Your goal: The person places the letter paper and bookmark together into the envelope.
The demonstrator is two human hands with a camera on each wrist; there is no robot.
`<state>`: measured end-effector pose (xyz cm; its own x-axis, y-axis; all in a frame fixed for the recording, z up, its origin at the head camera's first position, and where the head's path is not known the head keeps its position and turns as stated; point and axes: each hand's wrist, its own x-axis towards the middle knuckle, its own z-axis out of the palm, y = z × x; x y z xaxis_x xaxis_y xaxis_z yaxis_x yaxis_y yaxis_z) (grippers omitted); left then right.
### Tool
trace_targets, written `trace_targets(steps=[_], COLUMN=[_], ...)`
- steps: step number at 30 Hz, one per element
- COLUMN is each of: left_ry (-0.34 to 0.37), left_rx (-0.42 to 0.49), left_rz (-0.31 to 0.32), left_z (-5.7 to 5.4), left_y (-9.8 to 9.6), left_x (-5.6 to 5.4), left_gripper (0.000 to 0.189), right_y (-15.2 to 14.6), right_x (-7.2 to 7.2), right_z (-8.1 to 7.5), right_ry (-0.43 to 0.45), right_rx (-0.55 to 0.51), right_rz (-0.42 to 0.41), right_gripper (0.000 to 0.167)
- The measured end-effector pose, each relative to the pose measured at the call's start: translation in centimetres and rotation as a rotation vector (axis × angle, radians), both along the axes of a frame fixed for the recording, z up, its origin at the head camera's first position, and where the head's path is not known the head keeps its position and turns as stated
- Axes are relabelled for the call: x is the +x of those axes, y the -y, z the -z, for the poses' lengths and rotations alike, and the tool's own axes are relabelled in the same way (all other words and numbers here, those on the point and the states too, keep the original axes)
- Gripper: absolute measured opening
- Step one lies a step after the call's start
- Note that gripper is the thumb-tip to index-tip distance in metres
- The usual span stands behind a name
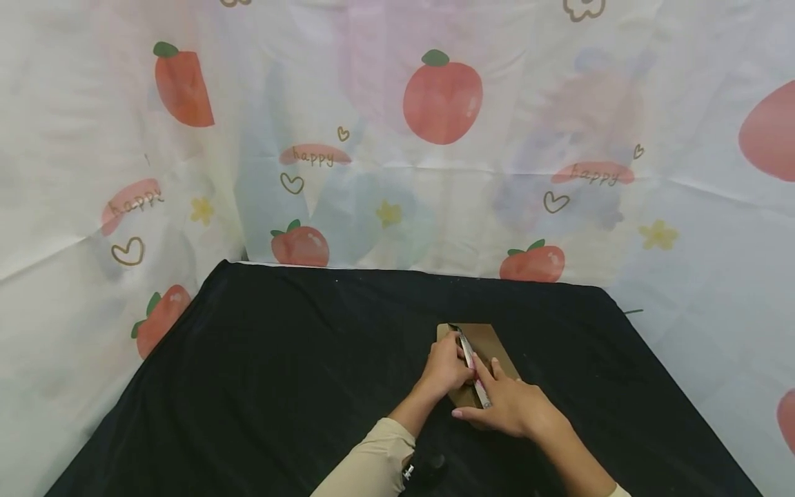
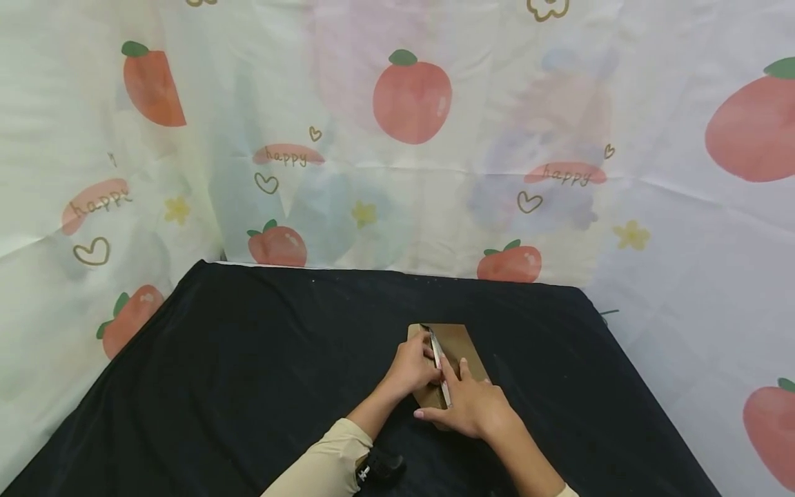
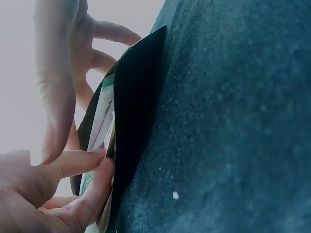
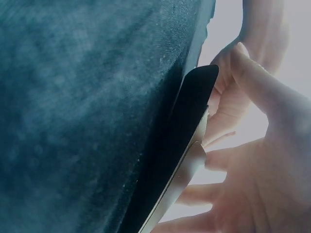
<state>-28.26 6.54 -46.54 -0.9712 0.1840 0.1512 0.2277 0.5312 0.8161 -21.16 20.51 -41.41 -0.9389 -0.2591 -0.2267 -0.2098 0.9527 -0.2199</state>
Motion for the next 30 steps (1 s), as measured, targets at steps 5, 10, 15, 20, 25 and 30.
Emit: trace_targets(steps=[5,10,15,20,25,30], left_ry=[-0.026,-0.045,-0.041,-0.057,-0.137,-0.204], left_rx=[0.008,0.039,0.012,-0.098,-0.262,-0.394], left_rz=[0.013,0.044,0.043,0.063,0.093,0.134], left_z=[0.1,-0.2,-0.3,-1.0,-3.4,-6.2], left_y=[-0.2,-0.1,0.2,0.6,2.0,4.9], left_x=[-0.2,-0.1,0.1,0.5,0.9,0.9], left_gripper=[0.073,0.070,0.068,0.071,0.063,0.042], right_y=[0.1,0.0,0.1,0.1,0.3,0.9], right_x=[-0.3,-0.6,-0.6,-0.4,-0.4,-0.4], right_z=[0.0,-0.1,0.2,0.3,0.4,0.3], right_ry=[0.021,0.032,0.027,0.016,0.005,-0.004], right_rx=[0.000,-0.012,-0.017,-0.007,0.003,0.056], right_rz=[0.007,0.002,0.006,0.010,0.007,0.019], right_gripper=[0.113,0.113,0.113,0.111,0.107,0.102])
